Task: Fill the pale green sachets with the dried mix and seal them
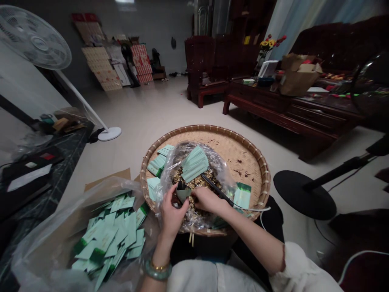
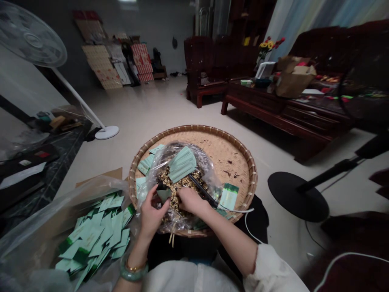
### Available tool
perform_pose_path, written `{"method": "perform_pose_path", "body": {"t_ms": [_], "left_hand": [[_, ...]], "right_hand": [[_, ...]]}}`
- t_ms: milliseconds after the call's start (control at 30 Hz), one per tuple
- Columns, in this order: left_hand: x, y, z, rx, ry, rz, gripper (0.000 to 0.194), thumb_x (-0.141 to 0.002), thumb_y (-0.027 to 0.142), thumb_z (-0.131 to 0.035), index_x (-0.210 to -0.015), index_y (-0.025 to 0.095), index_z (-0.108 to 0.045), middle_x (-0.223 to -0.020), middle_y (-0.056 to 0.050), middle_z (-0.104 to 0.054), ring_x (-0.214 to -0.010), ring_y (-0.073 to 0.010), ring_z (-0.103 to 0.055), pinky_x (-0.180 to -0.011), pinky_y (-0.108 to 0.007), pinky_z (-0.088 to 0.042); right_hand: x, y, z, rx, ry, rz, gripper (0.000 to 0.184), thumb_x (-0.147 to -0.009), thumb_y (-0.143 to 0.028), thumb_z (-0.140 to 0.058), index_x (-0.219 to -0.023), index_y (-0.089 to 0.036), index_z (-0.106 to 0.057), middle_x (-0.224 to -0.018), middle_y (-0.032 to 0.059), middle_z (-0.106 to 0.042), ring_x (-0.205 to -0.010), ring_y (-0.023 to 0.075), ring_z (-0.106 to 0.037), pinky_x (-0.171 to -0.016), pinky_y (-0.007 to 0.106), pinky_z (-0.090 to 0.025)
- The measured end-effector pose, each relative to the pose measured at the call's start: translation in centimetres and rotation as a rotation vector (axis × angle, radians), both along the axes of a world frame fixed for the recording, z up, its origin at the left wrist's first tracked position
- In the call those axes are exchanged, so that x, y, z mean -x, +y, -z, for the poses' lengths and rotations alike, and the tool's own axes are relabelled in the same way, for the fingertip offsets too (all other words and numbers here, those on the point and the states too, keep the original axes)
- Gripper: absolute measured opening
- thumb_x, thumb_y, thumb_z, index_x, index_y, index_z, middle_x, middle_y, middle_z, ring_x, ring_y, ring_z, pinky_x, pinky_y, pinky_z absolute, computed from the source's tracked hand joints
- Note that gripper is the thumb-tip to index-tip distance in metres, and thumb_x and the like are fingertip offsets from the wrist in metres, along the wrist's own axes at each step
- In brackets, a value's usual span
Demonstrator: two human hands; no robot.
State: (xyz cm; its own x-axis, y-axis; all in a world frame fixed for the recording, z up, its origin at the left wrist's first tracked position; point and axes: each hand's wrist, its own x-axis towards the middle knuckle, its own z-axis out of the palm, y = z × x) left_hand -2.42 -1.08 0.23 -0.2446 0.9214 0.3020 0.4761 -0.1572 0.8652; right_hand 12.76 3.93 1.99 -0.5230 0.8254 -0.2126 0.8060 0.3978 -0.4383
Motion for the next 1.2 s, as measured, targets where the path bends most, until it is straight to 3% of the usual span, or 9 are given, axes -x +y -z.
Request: {"method": "perform_pose_path", "body": {"t_ms": [233, 400, 500, 600, 700, 1000, 1100, 1200], "left_hand": [[0.3, -0.1, 0.3, 0.003, -0.008, 0.012, 0.054, -0.071, 0.026, -0.068, -0.122, 0.017, -0.054, -0.098, -0.009, -0.068, -0.08, -0.0199, -0.067, -0.073, -0.034, -0.055], [0.1, 0.0, 0.3, -0.055, 0.05, 0.032, 0.052, -0.07, 0.021, -0.067, -0.121, 0.019, -0.055, -0.104, -0.009, -0.066, -0.089, -0.0212, -0.065, -0.079, -0.035, -0.054], [-0.1, 0.1, 0.2, -0.083, 0.096, 0.026, 0.052, -0.069, 0.019, -0.066, -0.12, 0.021, -0.055, -0.108, -0.009, -0.064, -0.094, -0.0222, -0.063, -0.081, -0.036, -0.052], [-0.3, 0.1, 0.1, -0.089, 0.128, 0.027, 0.052, -0.07, 0.019, -0.066, -0.12, 0.021, -0.055, -0.108, -0.009, -0.064, -0.095, -0.0226, -0.062, -0.079, -0.035, -0.052], [-0.2, 0.0, 0.0, -0.079, 0.132, 0.03, 0.053, -0.069, 0.018, -0.065, -0.121, 0.022, -0.054, -0.109, -0.008, -0.063, -0.094, -0.0223, -0.062, -0.076, -0.034, -0.053], [-0.2, 0.0, 0.1, -0.082, 0.156, 0.029, 0.053, -0.069, 0.018, -0.065, -0.121, 0.02, -0.053, -0.112, -0.009, -0.062, -0.099, -0.0238, -0.06, -0.082, -0.037, -0.052], [-0.5, -0.1, -0.3, -0.104, 0.179, 0.068, 0.054, -0.069, 0.014, -0.064, -0.121, 0.022, -0.053, -0.114, -0.008, -0.062, -0.104, -0.0242, -0.058, -0.087, -0.039, -0.05], [-0.6, -0.1, -0.6, -0.123, 0.207, 0.102, 0.053, -0.068, 0.012, -0.063, -0.12, 0.021, -0.054, -0.113, -0.008, -0.063, -0.106, -0.025, -0.057, -0.092, -0.042, -0.047]], "right_hand": [[-1.5, 0.3, -0.3, -0.031, 0.197, 0.071, 0.018, -0.072, -0.011, -0.06, -0.085, -0.015, -0.071, -0.08, 0.0033, -0.071, -0.074, 0.0145, -0.062, -0.065, 0.02, -0.041], [-2.7, -0.2, -4.4, -0.033, 0.599, 0.193, 0.016, -0.071, -0.012, -0.063, -0.083, -0.016, -0.072, -0.081, 0.0023, -0.073, -0.071, 0.0143, -0.065, -0.065, 0.022, -0.047], [-2.2, -0.6, -7.3, -0.053, 0.727, 0.196, 0.016, -0.074, -0.017, -0.063, -0.087, -0.018, -0.073, -0.083, 0.0031, -0.074, -0.073, 0.0152, -0.066, -0.067, 0.025, -0.051], [-1.3, -0.8, -8.9, -0.032, 0.741, 0.153, 0.021, -0.075, -0.015, -0.064, -0.092, -0.019, -0.074, -0.09, 0.0047, -0.074, -0.08, 0.0178, -0.068, -0.073, 0.03, -0.053], [-0.8, -0.8, -8.9, -0.008, 0.733, 0.165, 0.022, -0.078, -0.015, -0.062, -0.095, -0.02, -0.074, -0.091, 0.0053, -0.075, -0.08, 0.0188, -0.069, -0.074, 0.032, -0.054], [-1.9, -0.7, -6.8, 0.047, 0.752, 0.23, 0.023, -0.081, -0.02, -0.058, -0.099, -0.018, -0.072, -0.089, 0.0057, -0.073, -0.073, 0.0165, -0.067, -0.067, 0.028, -0.053], [-1.5, -0.2, -6.8, 0.005, 0.766, 0.194, 0.026, -0.081, -0.021, -0.059, -0.104, -0.017, -0.07, -0.095, 0.0066, -0.072, -0.08, 0.0168, -0.066, -0.071, 0.028, -0.052], [-1.0, 0.3, -7.1, -0.033, 0.724, 0.106, 0.019, -0.079, -0.016, -0.06, -0.094, -0.016, -0.072, -0.092, 0.0065, -0.072, -0.082, 0.0166, -0.065, -0.073, 0.027, -0.05]]}}
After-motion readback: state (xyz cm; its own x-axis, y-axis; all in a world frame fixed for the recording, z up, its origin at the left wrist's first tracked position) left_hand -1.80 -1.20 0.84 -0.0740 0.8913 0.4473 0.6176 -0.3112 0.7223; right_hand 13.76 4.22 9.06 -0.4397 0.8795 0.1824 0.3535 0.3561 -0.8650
